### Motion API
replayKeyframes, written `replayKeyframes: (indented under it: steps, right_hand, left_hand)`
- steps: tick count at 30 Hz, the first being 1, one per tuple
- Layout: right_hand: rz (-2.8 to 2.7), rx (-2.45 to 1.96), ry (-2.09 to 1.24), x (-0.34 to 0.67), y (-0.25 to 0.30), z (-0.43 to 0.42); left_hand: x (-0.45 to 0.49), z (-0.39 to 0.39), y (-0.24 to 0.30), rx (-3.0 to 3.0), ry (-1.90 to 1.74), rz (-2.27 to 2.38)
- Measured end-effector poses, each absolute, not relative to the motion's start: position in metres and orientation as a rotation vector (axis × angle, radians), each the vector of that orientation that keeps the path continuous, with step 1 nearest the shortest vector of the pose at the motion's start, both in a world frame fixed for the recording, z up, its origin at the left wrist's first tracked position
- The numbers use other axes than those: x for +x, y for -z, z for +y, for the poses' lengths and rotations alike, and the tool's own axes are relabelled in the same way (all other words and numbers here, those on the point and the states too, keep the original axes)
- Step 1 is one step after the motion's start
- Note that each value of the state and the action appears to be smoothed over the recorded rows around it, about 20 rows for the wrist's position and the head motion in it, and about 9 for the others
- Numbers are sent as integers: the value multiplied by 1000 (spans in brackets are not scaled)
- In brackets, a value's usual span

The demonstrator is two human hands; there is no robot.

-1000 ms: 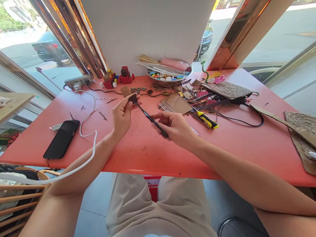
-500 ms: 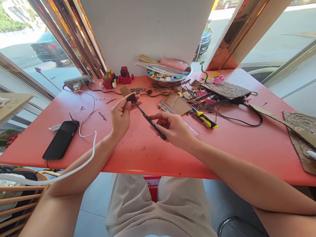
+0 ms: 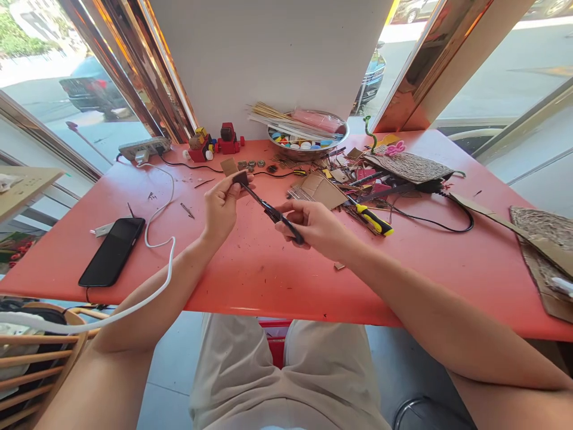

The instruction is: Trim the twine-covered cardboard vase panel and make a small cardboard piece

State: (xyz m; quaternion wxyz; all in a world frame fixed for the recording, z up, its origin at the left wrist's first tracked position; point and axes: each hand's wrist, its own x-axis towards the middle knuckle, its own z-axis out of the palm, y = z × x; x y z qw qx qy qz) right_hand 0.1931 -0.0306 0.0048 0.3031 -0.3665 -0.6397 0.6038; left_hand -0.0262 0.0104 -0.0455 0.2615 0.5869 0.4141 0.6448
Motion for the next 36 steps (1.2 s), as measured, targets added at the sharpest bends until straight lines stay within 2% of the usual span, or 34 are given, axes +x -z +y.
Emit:
replayKeyframes:
  steps: [4, 9, 16, 22, 30, 36]
  right_hand:
    - [-1491, -971, -1710, 200, -19, -22]
    - [-1234, -921, -1635, 208, -18, -11]
    - [-1408, -870, -1445, 209, 5, 0]
    - [-1581, -723, -1477, 201, 6, -11]
    - [-1629, -705, -1317, 198, 1, -19]
    - [-1573, -856, -1073, 202, 4, -10]
  left_hand:
    - [-43, 29, 54, 1414, -1840, 1149]
    - [-42, 23, 49, 1426, -1609, 1037]
    - [-21, -6, 21, 1075, -1233, 777]
    - [-3, -21, 7, 810, -1034, 653]
    - [-5, -14, 18, 914, -1028, 835]
    - [-13, -6, 31, 1308, -1465, 1093]
